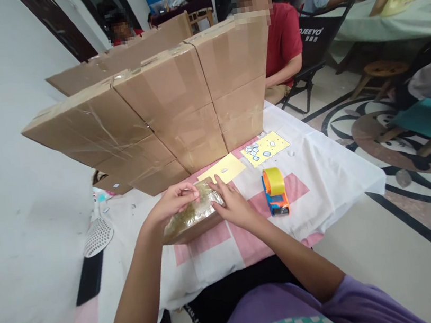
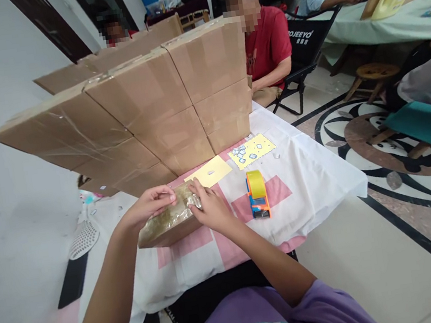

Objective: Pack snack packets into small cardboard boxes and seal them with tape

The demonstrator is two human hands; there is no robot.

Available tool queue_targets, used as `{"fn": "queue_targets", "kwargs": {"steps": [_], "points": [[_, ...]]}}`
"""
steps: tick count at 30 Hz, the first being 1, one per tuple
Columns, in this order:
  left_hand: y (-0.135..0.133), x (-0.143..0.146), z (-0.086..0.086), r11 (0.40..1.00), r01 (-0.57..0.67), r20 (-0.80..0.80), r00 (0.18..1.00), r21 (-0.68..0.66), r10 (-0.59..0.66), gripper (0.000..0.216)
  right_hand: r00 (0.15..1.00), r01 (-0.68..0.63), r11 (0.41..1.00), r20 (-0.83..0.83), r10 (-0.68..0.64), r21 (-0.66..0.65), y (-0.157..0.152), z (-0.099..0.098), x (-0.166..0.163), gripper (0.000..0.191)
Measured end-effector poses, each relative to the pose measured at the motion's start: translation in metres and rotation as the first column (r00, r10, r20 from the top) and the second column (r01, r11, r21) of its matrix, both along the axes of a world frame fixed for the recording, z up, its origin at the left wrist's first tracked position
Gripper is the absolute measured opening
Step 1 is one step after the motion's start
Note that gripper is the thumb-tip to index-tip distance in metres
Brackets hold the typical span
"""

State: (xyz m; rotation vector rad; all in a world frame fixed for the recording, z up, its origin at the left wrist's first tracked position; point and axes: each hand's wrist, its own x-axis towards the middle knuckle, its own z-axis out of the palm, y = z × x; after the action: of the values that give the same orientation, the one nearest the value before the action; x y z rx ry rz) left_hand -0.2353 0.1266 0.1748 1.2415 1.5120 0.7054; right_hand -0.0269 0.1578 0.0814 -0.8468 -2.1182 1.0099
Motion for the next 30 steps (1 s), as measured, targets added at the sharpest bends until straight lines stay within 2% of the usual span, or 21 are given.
{"fn": "queue_targets", "kwargs": {"steps": [3,8,13,20,27,30], "points": [[0.007,0.000,-0.011,0.998,-0.052,-0.073,0.996,0.028,0.054,0.034,1.000,0.000,1.000,-0.022,0.000,-0.016,0.001,-0.004,-0.001,0.084],[0.012,0.000,-0.021,0.999,-0.031,-0.105,0.994,0.029,0.034,0.035,0.999,-0.014,1.000,-0.035,0.014,-0.008,0.000,-0.007,0.002,0.085],[0.010,0.008,-0.018,0.998,-0.001,-0.176,0.984,0.064,0.013,0.029,0.997,-0.046,0.999,-0.065,0.045,-0.008,0.000,-0.007,0.007,0.096],[0.006,0.020,-0.013,0.982,0.046,-0.365,0.931,0.184,0.025,0.016,0.995,-0.062,0.998,-0.072,0.062,0.001,0.000,-0.008,0.009,0.096],[0.003,0.030,-0.005,0.975,0.068,-0.499,0.866,0.211,0.048,0.012,0.996,-0.059,0.998,-0.073,0.059,0.006,-0.001,-0.010,0.010,0.093],[0.002,0.033,-0.002,0.968,0.121,-0.550,0.835,0.220,0.020,0.012,0.995,-0.053,0.999,-0.080,0.053,0.003,-0.001,-0.012,0.010,0.092]]}}
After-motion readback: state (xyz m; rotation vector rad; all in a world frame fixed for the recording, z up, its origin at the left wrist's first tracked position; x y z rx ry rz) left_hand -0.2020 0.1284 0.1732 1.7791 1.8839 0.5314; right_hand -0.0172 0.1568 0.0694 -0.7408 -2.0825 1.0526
